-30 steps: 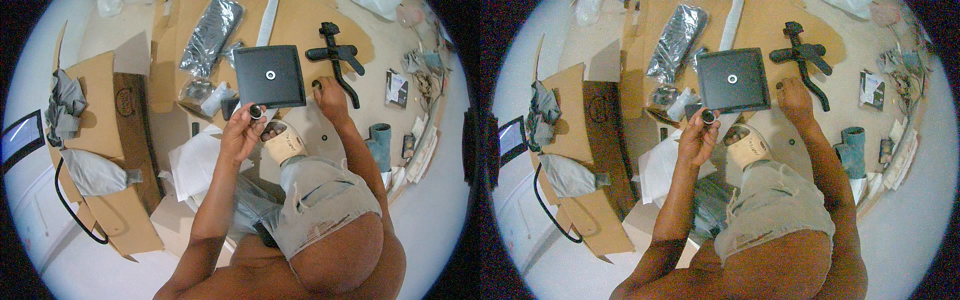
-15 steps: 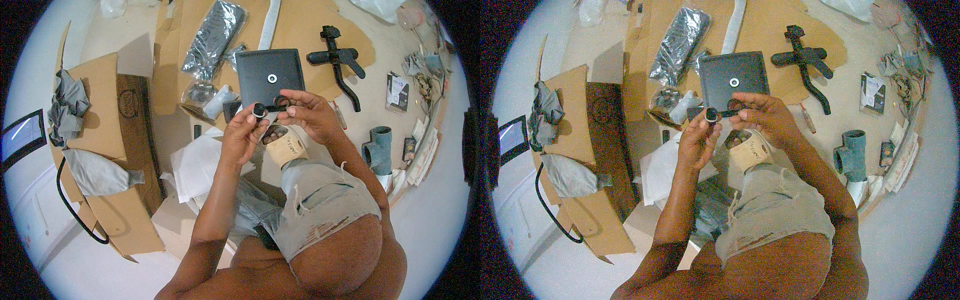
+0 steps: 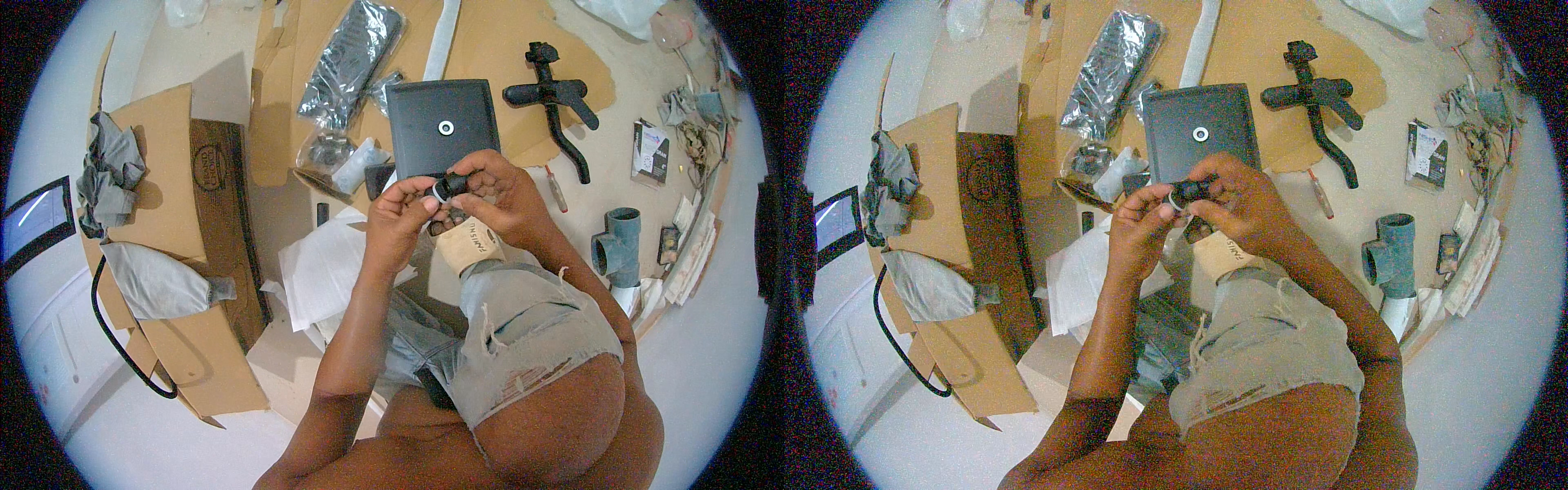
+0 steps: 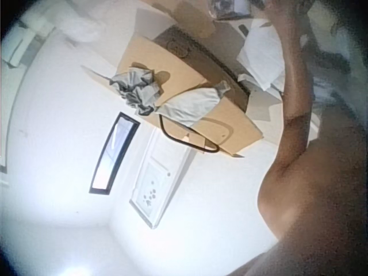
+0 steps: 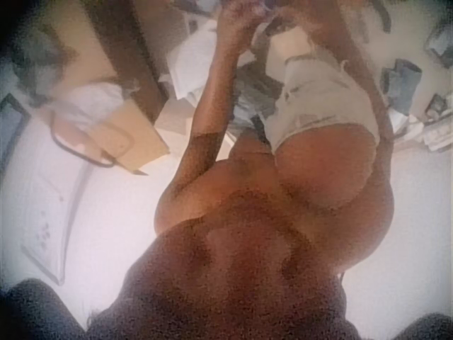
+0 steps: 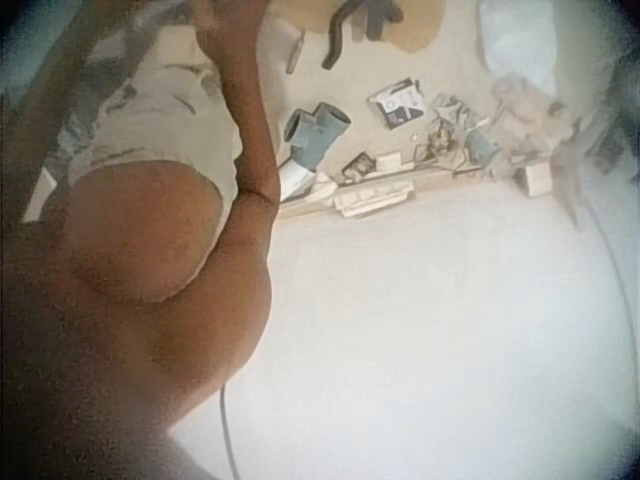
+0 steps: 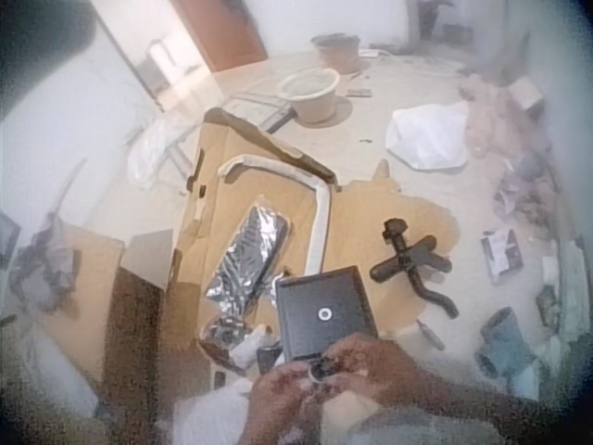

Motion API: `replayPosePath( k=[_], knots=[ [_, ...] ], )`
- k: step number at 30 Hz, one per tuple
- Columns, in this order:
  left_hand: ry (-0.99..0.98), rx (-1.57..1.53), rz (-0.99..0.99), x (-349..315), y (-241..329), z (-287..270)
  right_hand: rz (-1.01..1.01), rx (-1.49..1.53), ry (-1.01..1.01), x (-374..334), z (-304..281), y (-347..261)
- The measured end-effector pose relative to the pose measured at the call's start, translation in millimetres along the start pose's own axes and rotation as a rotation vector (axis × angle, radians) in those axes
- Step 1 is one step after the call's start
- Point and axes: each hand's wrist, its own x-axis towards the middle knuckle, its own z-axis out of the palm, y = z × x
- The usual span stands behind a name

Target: The person assembles a small black cylindrical component by hand, inserting a white ring and a black cap into a housing. They then attach the assembled unit to a black square plate with a central hole.

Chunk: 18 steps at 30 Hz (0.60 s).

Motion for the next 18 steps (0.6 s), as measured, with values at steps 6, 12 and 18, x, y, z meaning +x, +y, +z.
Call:
replayPosePath(
  k=[6, 12, 18],
  knots=[
    [0.066, 0.292, -0.001, -2, 7, 6, -0.207, -0.22, -0.042, 1, -3, -7],
    [0.049, 0.251, 0.029, -5, 8, 10, -0.093, -0.152, -0.072, -1, -5, -14],
    [0.028, 0.258, 0.031, -3, 6, 6, -0.129, -0.099, 0.024, -1, -8, -11]
  ],
)
